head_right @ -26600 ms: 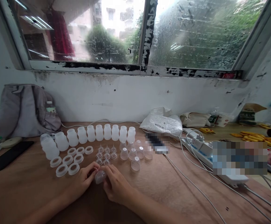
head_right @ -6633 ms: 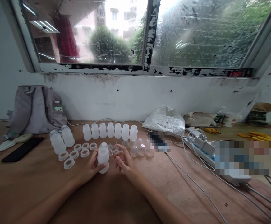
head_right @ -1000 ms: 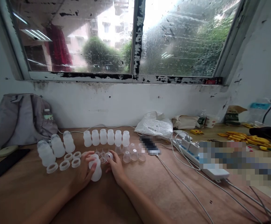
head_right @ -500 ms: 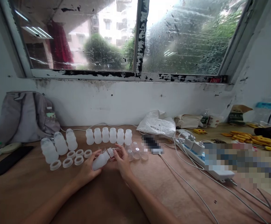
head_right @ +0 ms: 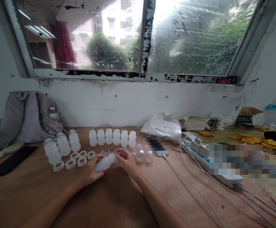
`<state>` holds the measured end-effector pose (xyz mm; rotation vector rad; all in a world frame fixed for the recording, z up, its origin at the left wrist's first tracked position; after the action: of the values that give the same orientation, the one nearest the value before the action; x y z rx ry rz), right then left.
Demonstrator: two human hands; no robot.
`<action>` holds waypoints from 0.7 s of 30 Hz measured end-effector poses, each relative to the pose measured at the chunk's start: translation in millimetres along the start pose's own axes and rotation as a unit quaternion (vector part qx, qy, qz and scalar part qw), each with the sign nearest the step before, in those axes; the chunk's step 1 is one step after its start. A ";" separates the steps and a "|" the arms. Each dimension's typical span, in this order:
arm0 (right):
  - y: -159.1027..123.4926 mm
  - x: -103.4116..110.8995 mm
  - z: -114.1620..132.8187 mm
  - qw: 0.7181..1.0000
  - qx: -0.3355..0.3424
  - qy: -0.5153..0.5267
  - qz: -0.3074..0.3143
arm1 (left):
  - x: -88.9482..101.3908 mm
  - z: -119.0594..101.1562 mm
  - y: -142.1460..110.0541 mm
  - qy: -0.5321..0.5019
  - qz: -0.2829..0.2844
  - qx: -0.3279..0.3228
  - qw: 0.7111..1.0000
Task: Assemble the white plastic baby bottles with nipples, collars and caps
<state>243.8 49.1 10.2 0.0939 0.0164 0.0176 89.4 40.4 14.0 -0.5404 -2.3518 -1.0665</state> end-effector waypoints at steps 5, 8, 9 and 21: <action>-1.5 -1.3 5.4 0.999 -0.003 0.016 0.038 | -0.8 0.4 -0.7 -0.014 0.012 0.005 1.000; -2.1 -1.8 5.9 0.999 -0.004 0.030 0.043 | -0.8 -0.2 -0.8 -0.019 0.022 0.001 1.000; -1.9 -1.4 5.3 0.999 -0.006 0.034 0.041 | -0.7 -0.3 -0.8 -0.019 0.025 0.000 1.000; 1.2 1.3 -3.2 0.996 -0.049 0.033 0.059 | 1.4 -1.4 -0.5 -0.019 0.031 0.016 0.999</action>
<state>245.0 50.6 7.0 -0.0045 0.0769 0.1398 88.4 39.2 15.3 -0.6221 -2.3646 -0.9963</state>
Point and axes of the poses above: each hand's wrist, its own y-axis towards the middle knuckle, its own x-axis out of the back of the hand, z = x × y, the point moved 8 cm from there along y, towards the middle knuckle, and after that the axes turned 10 degrees about -x, right-handed, at the moved point
